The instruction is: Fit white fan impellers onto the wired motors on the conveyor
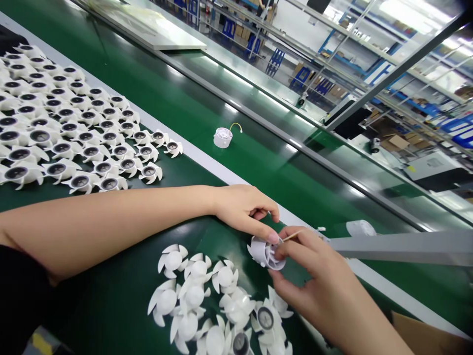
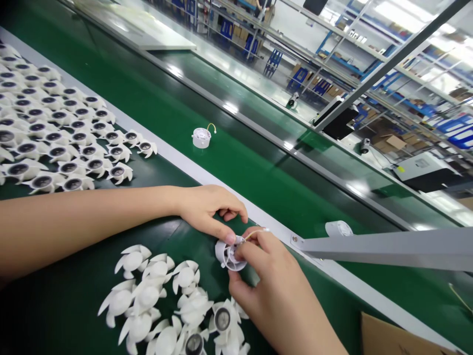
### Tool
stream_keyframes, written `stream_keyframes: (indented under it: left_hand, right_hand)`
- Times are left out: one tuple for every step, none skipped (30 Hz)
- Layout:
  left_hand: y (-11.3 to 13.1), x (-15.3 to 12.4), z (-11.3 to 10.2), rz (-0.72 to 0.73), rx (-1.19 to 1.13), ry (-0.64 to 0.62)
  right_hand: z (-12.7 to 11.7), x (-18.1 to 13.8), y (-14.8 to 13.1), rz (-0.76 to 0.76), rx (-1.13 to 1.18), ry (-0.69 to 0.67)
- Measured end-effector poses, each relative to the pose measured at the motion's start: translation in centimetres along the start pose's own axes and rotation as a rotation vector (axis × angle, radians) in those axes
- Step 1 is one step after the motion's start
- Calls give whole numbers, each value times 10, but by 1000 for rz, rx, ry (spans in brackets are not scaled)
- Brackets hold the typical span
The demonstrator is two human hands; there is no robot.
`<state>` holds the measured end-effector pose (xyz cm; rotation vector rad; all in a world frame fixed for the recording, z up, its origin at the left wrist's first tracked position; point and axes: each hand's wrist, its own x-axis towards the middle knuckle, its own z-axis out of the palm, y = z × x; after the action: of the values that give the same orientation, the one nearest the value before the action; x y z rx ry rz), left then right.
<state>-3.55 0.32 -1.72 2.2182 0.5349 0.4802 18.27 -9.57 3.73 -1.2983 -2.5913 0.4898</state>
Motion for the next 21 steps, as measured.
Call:
stream_keyframes:
  left_hand:
    - [0, 0, 1, 2, 7, 5]
    - [0, 0, 1, 6, 17, 11]
    - [0, 0, 2, 10, 28, 17]
    - [0, 0, 3, 14, 40, 22]
    - [0, 0, 3, 17, 51, 25]
    - [0, 0, 4, 19, 58, 24]
    - [0, 1, 4, 19, 60, 22]
    - [-1, 1, 4, 16, 56, 19]
    - [-1, 1, 3, 14, 49, 16]
    - [-2, 1, 2, 13, 38, 11]
    - [-2, 1, 0, 12, 26, 5]
    - [-3, 1, -1, 11, 17, -3]
    - [-3, 2, -3, 9, 12, -12]
    - [-3, 2, -5, 5, 11, -21]
    - [-2, 2, -6, -2, 13, -31]
    - [-2, 2, -7, -10, 16, -39]
    - [-1, 2, -7, -16, 17, -45]
    - [0, 2, -7, -23, 16, -50]
    - [0, 2, -6, -31, 13, -54]
    - [0, 2, -6, -42, 8, -55]
    - [1, 2, -5, -54, 4, -59]
  right_hand:
    - [2, 1, 0, 0, -4, -6]
    - [4, 1, 0, 0, -10, -8]
    - [6, 2, 1, -1, -15, -12]
    - [7, 2, 1, -2, -16, -22]
    - [8, 3, 2, -1, -14, -33]
    - [8, 3, 3, 0, -11, -45]
    - [8, 3, 4, -2, -8, -58]
    - [8, 3, 6, -3, -6, -69]
    - [8, 3, 7, -4, -7, -72]
    - [8, 3, 8, -7, -6, -67]
    - [8, 3, 9, -10, 0, -56]
    - [8, 3, 10, -12, 11, -42]
    - [9, 3, 11, -11, 22, -30]
    - [9, 4, 11, -9, 30, -20]
    - [10, 4, 11, -3, 35, -17]
    - [10, 5, 11, 6, 35, -19]
    - [10, 5, 10, 17, 33, -25]
    - [10, 5, 10, 26, 34, -32]
    - [10, 6, 10, 32, 39, -36]
    - [9, 6, 11, 33, 48, -38]
    - [9, 6, 11, 27, 58, -42]
